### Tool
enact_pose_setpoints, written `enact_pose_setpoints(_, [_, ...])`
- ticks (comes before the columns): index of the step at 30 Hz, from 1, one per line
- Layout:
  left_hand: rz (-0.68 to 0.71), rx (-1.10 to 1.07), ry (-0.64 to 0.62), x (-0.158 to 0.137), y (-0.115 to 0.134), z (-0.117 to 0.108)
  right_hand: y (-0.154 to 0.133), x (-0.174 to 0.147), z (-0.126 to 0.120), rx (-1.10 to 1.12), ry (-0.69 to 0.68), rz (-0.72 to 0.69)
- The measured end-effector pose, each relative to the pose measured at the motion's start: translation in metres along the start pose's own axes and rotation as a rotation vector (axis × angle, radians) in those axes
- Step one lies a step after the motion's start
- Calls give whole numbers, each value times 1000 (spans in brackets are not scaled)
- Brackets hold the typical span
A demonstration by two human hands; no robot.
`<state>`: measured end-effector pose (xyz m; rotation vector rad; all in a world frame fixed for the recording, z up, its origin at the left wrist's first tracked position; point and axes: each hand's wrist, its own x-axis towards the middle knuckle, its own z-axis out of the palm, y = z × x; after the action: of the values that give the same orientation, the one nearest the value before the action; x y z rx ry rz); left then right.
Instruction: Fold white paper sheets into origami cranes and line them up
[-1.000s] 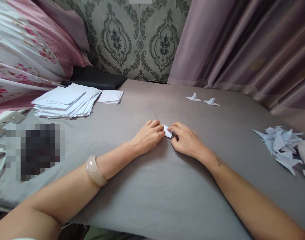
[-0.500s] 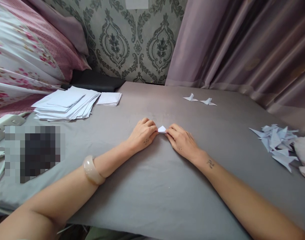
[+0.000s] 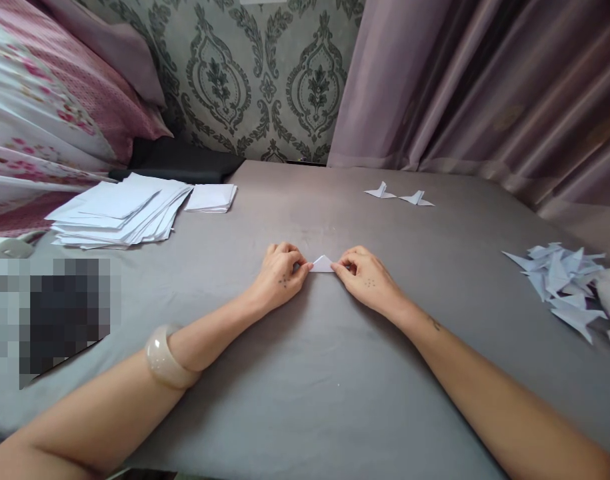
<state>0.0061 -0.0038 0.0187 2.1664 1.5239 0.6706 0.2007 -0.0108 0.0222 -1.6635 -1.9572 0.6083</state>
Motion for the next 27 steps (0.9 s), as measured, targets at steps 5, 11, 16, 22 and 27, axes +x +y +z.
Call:
enact_pose_setpoints(5, [-11,21,30,1,-3,5,0,2,4,-41,41,27])
enact_pose_setpoints(11, [58,56,56,1,-10,9,-1,3,3,-75,22,40])
enact_pose_setpoints(16, [112,92,66,0,-15,12,-3,3,1,-89,-8,31])
enact_pose_setpoints(22, [127,170,14,0,-7,5,0,3,-2,-91,-28,24])
enact_pose_setpoints(27, [308,264,-69,1,-2,-2,2,-1,0,-111,-5,-88])
